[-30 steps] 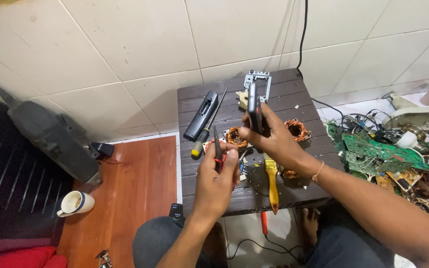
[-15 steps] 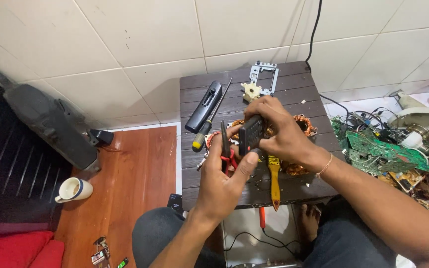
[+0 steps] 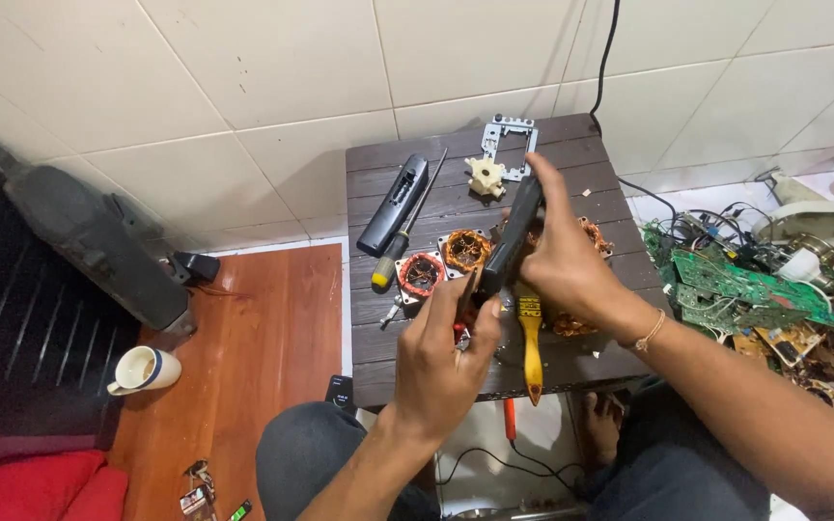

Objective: Disassembling a television remote control to remove internal components like the circuit board and keypad.

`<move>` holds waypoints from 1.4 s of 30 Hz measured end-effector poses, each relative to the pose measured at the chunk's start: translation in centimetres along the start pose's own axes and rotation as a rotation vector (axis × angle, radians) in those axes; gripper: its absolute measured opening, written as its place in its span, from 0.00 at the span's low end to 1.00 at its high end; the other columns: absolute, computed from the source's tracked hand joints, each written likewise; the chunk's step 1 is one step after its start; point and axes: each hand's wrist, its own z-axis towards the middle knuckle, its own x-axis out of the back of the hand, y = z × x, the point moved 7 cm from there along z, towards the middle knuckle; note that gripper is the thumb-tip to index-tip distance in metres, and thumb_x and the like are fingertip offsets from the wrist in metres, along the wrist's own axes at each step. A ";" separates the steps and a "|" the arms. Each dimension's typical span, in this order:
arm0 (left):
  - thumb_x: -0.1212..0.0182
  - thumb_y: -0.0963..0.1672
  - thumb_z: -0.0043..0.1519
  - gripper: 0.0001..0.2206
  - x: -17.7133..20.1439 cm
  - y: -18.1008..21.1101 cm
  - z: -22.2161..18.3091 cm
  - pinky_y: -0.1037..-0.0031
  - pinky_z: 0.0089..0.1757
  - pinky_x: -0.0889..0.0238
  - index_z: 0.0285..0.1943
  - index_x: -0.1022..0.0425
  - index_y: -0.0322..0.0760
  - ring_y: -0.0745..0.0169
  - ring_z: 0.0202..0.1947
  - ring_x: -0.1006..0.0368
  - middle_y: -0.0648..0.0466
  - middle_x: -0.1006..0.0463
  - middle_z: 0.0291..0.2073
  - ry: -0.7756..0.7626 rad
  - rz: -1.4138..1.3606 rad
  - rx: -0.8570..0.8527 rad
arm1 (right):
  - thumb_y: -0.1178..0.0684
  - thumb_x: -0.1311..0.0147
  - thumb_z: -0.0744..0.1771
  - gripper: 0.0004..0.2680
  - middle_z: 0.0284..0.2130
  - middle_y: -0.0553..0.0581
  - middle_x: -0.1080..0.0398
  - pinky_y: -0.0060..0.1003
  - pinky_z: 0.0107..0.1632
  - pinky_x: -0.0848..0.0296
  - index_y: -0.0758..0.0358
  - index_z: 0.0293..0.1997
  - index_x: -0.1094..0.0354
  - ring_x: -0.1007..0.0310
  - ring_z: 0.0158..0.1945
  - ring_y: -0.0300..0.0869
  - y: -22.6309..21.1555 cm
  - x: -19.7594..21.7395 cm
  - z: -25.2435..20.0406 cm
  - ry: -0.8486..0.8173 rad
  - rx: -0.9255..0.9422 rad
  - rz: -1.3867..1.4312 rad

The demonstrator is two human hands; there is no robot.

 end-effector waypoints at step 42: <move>0.60 0.44 0.72 0.11 -4.7 -1.0 -1.5 0.50 0.54 0.36 0.47 0.33 0.32 0.43 0.28 0.28 0.45 0.25 0.26 -0.320 0.215 0.040 | 0.48 0.47 0.69 0.12 0.32 0.51 0.34 0.32 0.34 0.24 0.59 0.55 0.40 0.30 0.31 0.36 -0.5 2.8 0.1 0.223 0.276 0.816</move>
